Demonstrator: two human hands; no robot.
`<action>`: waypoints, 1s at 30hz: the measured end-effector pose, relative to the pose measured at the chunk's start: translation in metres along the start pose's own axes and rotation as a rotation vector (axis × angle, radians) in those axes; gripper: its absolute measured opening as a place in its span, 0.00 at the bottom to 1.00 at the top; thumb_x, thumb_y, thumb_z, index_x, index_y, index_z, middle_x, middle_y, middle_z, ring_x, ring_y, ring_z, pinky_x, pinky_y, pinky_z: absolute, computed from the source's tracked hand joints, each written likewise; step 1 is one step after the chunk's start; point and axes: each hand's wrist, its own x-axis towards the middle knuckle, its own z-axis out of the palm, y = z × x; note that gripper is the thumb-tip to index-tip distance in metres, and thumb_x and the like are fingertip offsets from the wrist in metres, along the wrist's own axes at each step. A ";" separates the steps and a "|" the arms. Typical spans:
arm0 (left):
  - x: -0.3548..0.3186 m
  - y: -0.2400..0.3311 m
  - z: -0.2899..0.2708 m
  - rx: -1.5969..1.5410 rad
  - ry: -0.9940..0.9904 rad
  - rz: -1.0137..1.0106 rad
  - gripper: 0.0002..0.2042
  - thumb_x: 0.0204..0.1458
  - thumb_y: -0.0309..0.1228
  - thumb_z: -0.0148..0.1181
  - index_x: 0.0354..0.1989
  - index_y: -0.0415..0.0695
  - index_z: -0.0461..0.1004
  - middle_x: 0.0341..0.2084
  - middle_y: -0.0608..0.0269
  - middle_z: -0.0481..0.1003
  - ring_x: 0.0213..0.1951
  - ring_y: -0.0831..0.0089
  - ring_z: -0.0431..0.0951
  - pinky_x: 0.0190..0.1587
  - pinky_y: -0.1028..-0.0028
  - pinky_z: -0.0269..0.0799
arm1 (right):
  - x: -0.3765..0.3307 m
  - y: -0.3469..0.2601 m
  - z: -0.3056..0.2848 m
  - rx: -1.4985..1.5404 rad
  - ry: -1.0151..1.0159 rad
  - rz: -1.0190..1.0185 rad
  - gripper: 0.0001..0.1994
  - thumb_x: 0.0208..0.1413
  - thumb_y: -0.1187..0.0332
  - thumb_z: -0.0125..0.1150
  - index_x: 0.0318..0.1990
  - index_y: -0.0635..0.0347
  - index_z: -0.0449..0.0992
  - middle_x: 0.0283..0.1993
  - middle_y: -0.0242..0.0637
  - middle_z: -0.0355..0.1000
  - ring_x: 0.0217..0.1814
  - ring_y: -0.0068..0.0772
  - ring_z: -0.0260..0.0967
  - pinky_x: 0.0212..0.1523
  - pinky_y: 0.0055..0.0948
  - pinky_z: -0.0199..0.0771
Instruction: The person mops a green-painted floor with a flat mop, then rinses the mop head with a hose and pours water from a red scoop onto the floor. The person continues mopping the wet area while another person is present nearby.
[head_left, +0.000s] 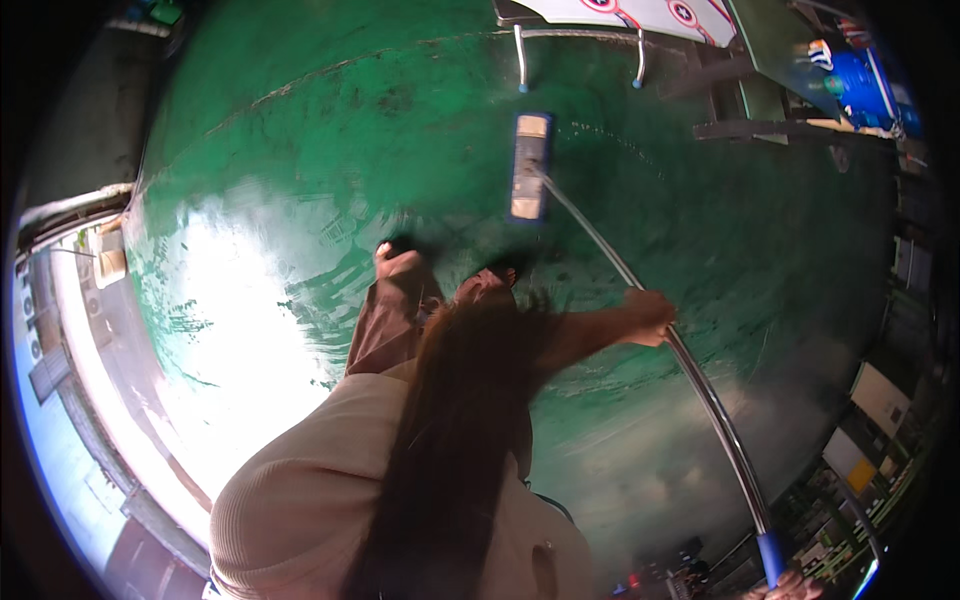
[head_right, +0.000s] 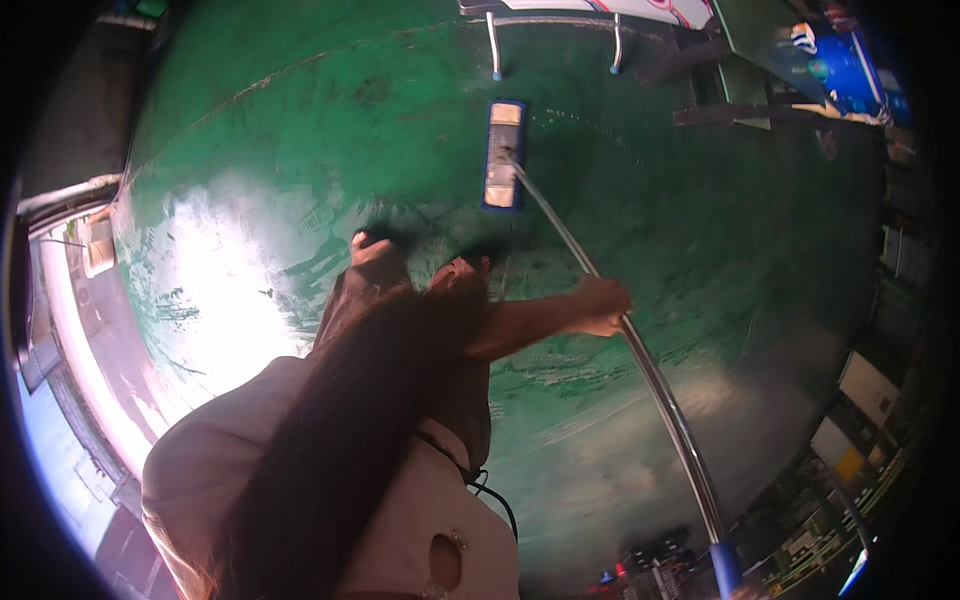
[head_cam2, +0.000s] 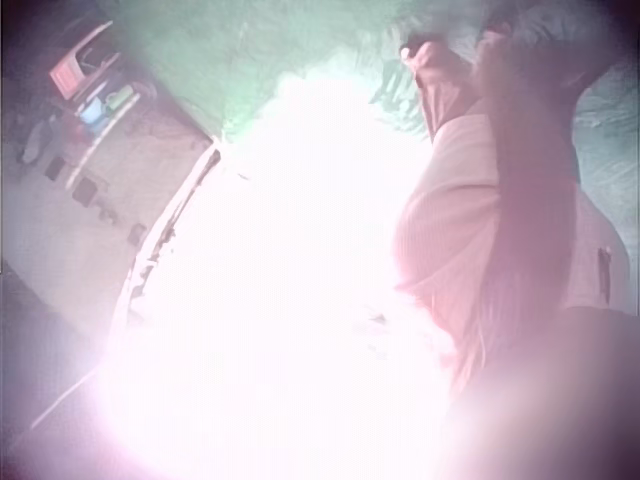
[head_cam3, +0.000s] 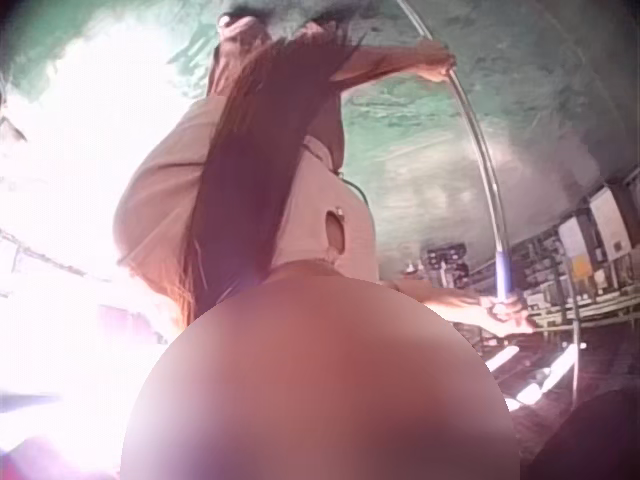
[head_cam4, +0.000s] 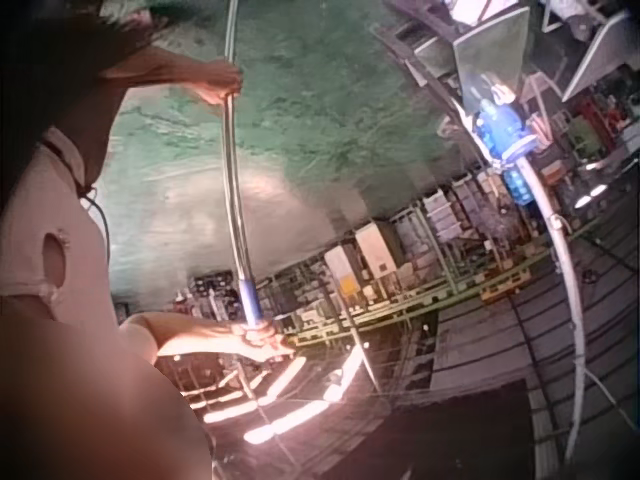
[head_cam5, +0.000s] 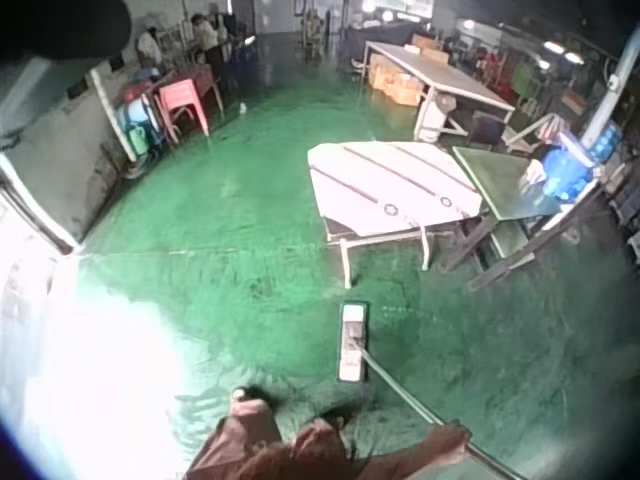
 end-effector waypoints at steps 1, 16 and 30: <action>-0.018 -0.011 -0.008 -0.006 0.014 -0.034 0.08 0.38 0.39 0.60 0.25 0.51 0.75 0.24 0.64 0.73 0.33 0.60 0.75 0.26 0.58 0.70 | -0.010 -0.003 0.002 0.023 -0.019 0.006 0.05 0.55 0.70 0.42 0.28 0.56 0.61 0.09 0.24 0.47 0.07 0.17 0.46 0.15 0.24 0.56; -0.095 -0.209 -0.101 0.054 0.309 -0.049 0.08 0.32 0.34 0.60 0.24 0.47 0.74 0.28 0.62 0.70 0.48 0.62 0.65 0.51 0.42 0.53 | -0.223 -0.014 0.075 -0.156 -0.422 -0.041 0.09 0.53 0.65 0.46 0.23 0.56 0.63 0.13 0.29 0.56 0.15 0.24 0.53 0.23 0.28 0.58; -0.223 -0.207 -0.048 0.091 0.234 -0.417 0.10 0.35 0.40 0.58 0.26 0.51 0.75 0.23 0.62 0.73 0.36 0.66 0.73 0.51 0.62 0.58 | -0.087 0.084 0.103 -0.229 -0.910 -0.084 0.05 0.52 0.72 0.52 0.36 0.60 0.67 0.21 0.26 0.55 0.22 0.15 0.52 0.28 0.21 0.58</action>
